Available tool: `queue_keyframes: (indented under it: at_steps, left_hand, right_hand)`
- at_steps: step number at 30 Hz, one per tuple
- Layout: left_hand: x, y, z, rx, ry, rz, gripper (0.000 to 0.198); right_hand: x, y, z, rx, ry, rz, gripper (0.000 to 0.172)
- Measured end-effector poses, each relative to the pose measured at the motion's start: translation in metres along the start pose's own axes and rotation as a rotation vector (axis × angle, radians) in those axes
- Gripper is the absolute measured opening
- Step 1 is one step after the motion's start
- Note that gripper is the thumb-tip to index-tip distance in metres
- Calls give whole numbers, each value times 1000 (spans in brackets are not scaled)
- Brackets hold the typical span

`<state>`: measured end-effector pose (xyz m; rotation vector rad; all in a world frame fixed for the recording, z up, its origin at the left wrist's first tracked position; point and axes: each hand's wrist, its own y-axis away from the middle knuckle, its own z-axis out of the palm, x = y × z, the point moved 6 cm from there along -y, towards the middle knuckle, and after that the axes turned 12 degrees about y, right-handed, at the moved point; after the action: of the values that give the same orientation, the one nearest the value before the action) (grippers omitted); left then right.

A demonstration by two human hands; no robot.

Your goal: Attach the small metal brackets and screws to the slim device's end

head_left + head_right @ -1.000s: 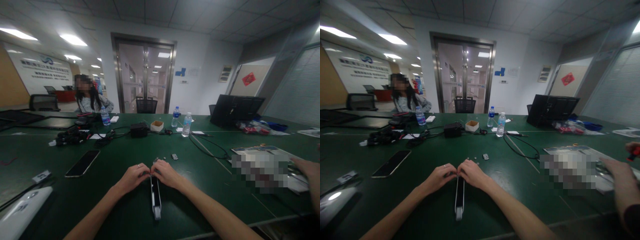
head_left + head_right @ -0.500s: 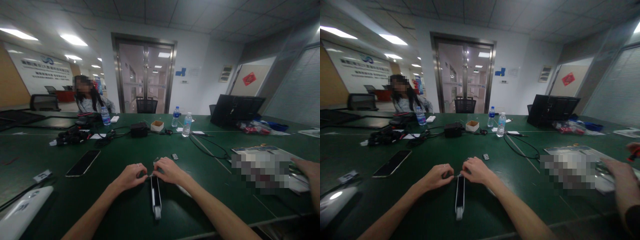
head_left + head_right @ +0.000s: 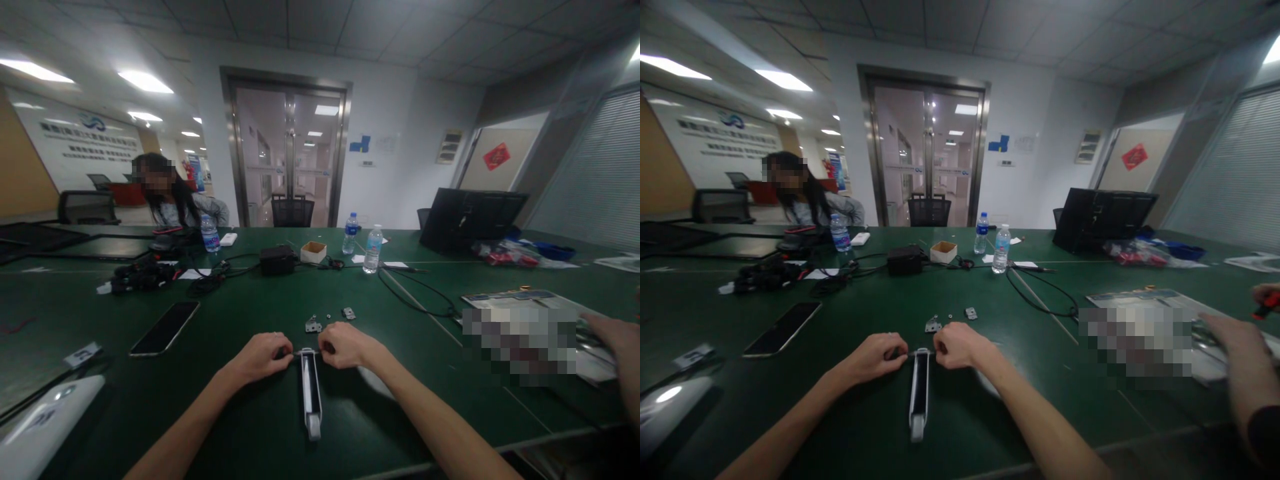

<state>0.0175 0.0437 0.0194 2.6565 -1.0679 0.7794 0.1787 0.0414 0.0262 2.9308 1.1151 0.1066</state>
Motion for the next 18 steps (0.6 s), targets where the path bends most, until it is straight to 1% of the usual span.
queue_keyframes:
  at_steps: [5, 11, 18]
  left_hand:
    - [0, 1, -1, 30, 28, 38, 21]
    - [0, 1, 3, 20, 35, 54, 20]
    - [7, 2, 5, 21, -6, 79, 23]
  right_hand:
    - [-1, 0, -1, 31, 4, 0, 13]
    - [-3, 1, -5, 57, -36, -6, 12]
    - [-1, 0, 1, 39, -53, -16, 12]
